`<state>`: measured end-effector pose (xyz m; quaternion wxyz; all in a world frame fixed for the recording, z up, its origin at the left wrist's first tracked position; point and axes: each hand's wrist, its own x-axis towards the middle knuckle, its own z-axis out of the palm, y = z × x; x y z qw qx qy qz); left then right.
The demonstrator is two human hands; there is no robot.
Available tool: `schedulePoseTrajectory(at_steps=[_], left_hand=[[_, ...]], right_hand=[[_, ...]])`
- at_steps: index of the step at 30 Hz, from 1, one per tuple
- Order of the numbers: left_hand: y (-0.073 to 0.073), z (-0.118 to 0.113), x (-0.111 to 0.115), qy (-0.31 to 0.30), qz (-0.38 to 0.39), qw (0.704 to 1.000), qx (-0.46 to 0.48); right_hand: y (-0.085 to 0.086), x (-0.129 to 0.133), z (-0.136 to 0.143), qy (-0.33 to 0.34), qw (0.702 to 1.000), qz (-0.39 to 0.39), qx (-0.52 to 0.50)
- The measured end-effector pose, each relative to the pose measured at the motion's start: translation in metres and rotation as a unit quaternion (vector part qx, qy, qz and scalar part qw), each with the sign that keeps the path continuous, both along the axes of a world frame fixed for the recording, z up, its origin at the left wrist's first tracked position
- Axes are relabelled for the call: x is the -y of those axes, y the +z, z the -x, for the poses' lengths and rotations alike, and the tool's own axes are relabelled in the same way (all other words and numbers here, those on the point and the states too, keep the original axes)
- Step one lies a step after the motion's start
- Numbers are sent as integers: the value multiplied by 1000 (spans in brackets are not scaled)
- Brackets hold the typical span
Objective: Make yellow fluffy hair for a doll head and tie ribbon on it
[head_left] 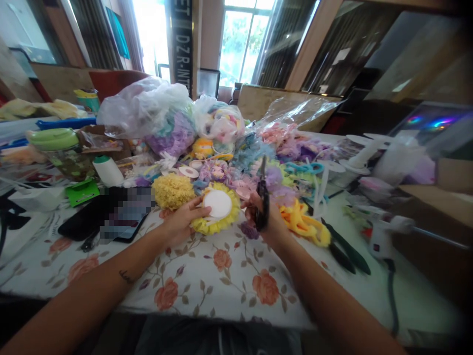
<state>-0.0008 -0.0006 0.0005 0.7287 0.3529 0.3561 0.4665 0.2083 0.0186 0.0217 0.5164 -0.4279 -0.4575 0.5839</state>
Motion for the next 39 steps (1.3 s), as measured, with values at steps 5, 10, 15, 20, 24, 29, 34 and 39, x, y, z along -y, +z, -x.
schedulePoseTrajectory(at_steps=[5,10,15,20,24,29,34,39], left_hand=[[0,-9,3,-1,-23,1000,-5],[-1,-21,7,-1,-79,997,-18],[-1,-24,11,-2,-125,986,-108],[3,-17,15,196,-293,875,-331],[7,-15,21,166,-485,741,-434],[6,-16,23,88,-513,714,-468],[1,-13,21,126,-483,744,-445],[-4,-12,17,149,-560,676,-455]], right_hand=[[-18,12,9,43,999,-6,-6],[-16,27,12,42,999,-9,20],[-16,26,11,22,999,16,24],[-20,24,7,-4,997,-5,72],[-14,27,12,-22,995,-13,101],[-10,30,16,-31,996,-13,85],[-17,27,13,-33,999,2,34],[-20,25,11,-17,999,1,51]])
